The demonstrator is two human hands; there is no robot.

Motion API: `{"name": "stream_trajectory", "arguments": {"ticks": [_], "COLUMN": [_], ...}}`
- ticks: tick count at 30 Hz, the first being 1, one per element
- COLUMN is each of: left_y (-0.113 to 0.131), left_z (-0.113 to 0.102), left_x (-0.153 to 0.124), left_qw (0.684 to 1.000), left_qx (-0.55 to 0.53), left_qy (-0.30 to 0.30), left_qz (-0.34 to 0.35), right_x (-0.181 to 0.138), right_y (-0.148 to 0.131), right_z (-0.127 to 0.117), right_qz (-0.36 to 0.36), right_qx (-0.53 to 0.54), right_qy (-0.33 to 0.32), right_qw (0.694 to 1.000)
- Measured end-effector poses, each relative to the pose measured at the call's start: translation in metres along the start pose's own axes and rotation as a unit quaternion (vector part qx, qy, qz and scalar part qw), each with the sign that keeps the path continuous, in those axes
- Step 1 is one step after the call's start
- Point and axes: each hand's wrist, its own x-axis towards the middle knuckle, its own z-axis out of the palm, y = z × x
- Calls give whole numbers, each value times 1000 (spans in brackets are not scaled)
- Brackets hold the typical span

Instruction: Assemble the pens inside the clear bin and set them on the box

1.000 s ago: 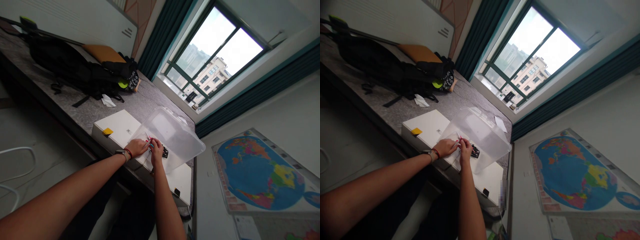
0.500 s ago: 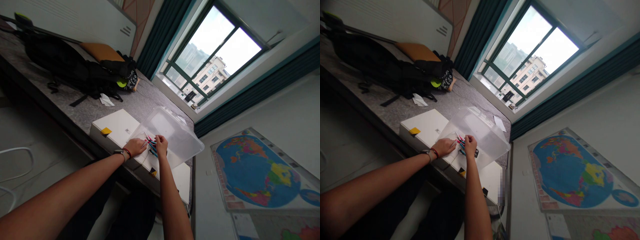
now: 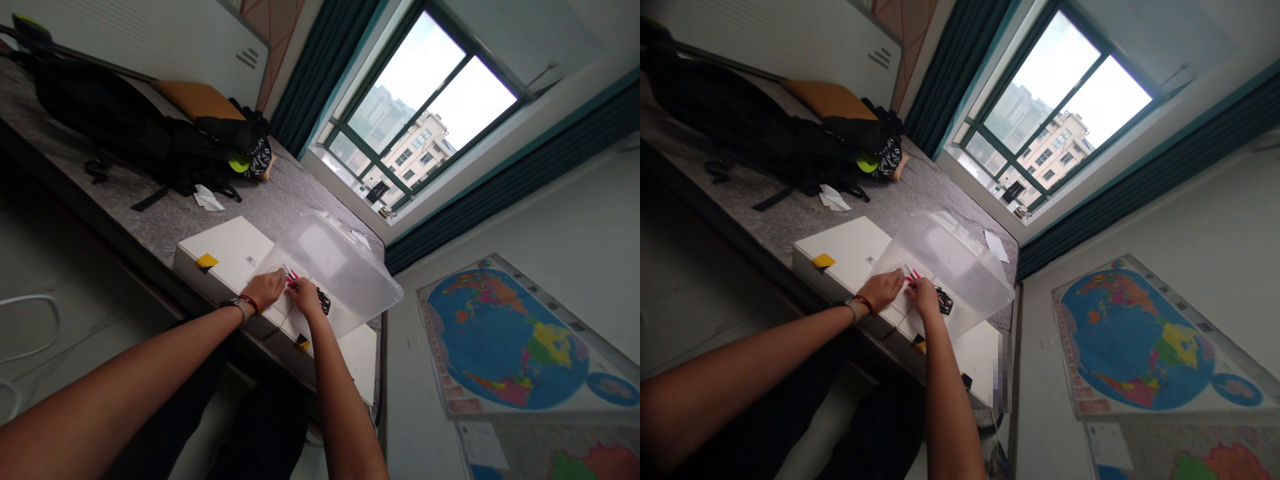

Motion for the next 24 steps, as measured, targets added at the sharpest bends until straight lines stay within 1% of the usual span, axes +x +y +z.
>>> {"name": "stream_trajectory", "arguments": {"ticks": [5, 13, 15, 17, 18, 19, 20, 22, 23, 24], "left_y": [3, 6, 6, 7, 7, 7, 7, 7, 7, 7], "left_z": [-5, -10, -11, -11, -11, -11, -10, -11, -11, -11], "left_x": [-1, 0, 0, 0, -1, -1, -1, -1, -1, -1], "left_qw": [1000, 1000, 1000, 1000, 1000, 1000, 1000, 1000, 1000, 1000], "left_qx": [6, 7, 3, -4, -8, -12, -16, -21, -21, -21], "left_qy": [-7, -23, -21, -15, -13, -11, -10, -8, -7, -7], "left_qz": [9, 10, 8, 9, 9, 10, 12, 13, 14, 16], "right_x": [4, 3, 3, 3, 3, 3, 4, 5, 5, 6], "right_y": [-1, -10, -10, -9, -9, -9, -11, -18, -22, -26], "right_z": [3, -1, -2, -2, -3, -3, -3, -4, -3, -3], "right_qz": [-6, -16, -2, 39, 69, 101, 128, 153, 153, 149], "right_qx": [-17, -15, 20, 109, 177, 256, 339, 485, 537, 572], "right_qy": [-8, -13, 25, 97, 136, 169, 194, 216, 218, 216], "right_qw": [1000, 1000, 999, 989, 972, 946, 912, 834, 801, 777]}}
